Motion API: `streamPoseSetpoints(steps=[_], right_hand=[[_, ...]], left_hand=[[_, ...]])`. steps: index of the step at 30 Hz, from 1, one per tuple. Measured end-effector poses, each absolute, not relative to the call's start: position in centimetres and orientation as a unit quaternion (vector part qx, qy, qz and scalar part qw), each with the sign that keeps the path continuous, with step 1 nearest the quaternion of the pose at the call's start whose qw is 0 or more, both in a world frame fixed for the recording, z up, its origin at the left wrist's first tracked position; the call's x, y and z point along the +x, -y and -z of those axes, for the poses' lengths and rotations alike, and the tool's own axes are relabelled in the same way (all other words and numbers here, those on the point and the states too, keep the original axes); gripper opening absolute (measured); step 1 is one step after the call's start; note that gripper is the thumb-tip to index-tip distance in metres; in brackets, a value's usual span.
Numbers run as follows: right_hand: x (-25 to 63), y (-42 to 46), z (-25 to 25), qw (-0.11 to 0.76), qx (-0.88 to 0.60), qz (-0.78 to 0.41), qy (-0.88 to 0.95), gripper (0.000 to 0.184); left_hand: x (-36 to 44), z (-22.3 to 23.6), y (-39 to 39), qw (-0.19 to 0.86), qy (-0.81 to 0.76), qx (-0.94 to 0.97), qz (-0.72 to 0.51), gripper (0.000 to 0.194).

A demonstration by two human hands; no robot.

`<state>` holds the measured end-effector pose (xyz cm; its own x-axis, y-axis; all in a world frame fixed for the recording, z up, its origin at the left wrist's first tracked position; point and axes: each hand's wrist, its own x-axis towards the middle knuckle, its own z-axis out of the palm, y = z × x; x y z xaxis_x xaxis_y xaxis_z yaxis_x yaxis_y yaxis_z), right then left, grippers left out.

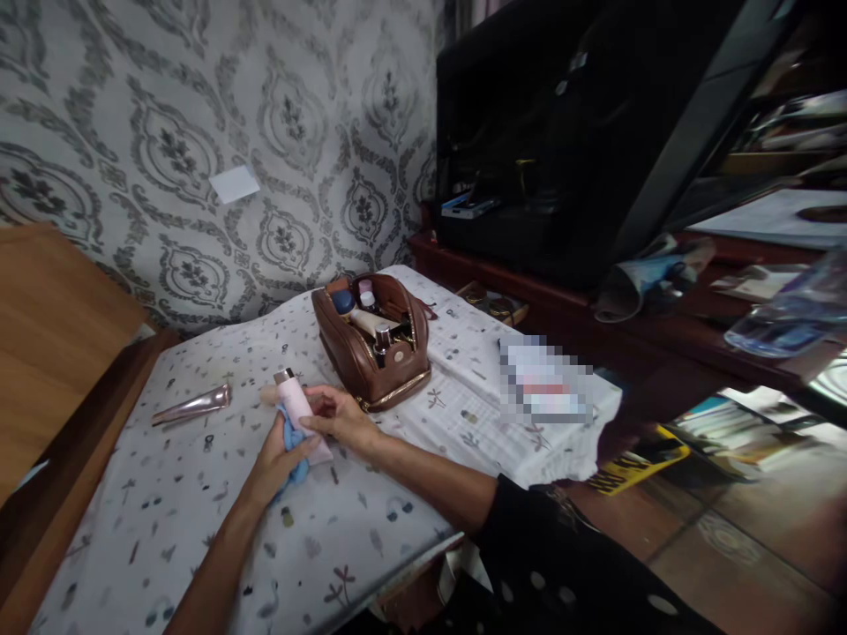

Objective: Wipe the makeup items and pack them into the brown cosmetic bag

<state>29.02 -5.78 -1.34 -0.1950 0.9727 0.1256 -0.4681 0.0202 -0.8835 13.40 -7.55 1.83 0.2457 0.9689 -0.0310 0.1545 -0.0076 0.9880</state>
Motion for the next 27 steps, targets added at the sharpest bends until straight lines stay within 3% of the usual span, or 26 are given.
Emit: streamPoseSetpoints(steps=[12, 18, 23, 27], right_hand=[[29.3, 6.3, 0.3, 0.570, -0.323, -0.573, 0.492, 0.054], [29.5, 6.3, 0.0, 0.595, -0.362, -0.514, 0.501, 0.044], [29.9, 5.6, -0.2, 0.563, -0.371, -0.562, 0.480, 0.031], [30.2, 5.6, -0.6, 0.550, -0.371, -0.565, 0.491, 0.036]], left_hand=[[10.8, -3.1, 7.0, 0.506, -0.499, 0.634, -0.305, 0.066], [9.5, -5.1, 7.4, 0.551, -0.526, 0.591, -0.267, 0.052], [9.4, -5.8, 7.5, 0.614, -0.530, 0.526, -0.255, 0.057], [8.1, -5.2, 7.0, 0.599, -0.567, 0.483, -0.295, 0.049]])
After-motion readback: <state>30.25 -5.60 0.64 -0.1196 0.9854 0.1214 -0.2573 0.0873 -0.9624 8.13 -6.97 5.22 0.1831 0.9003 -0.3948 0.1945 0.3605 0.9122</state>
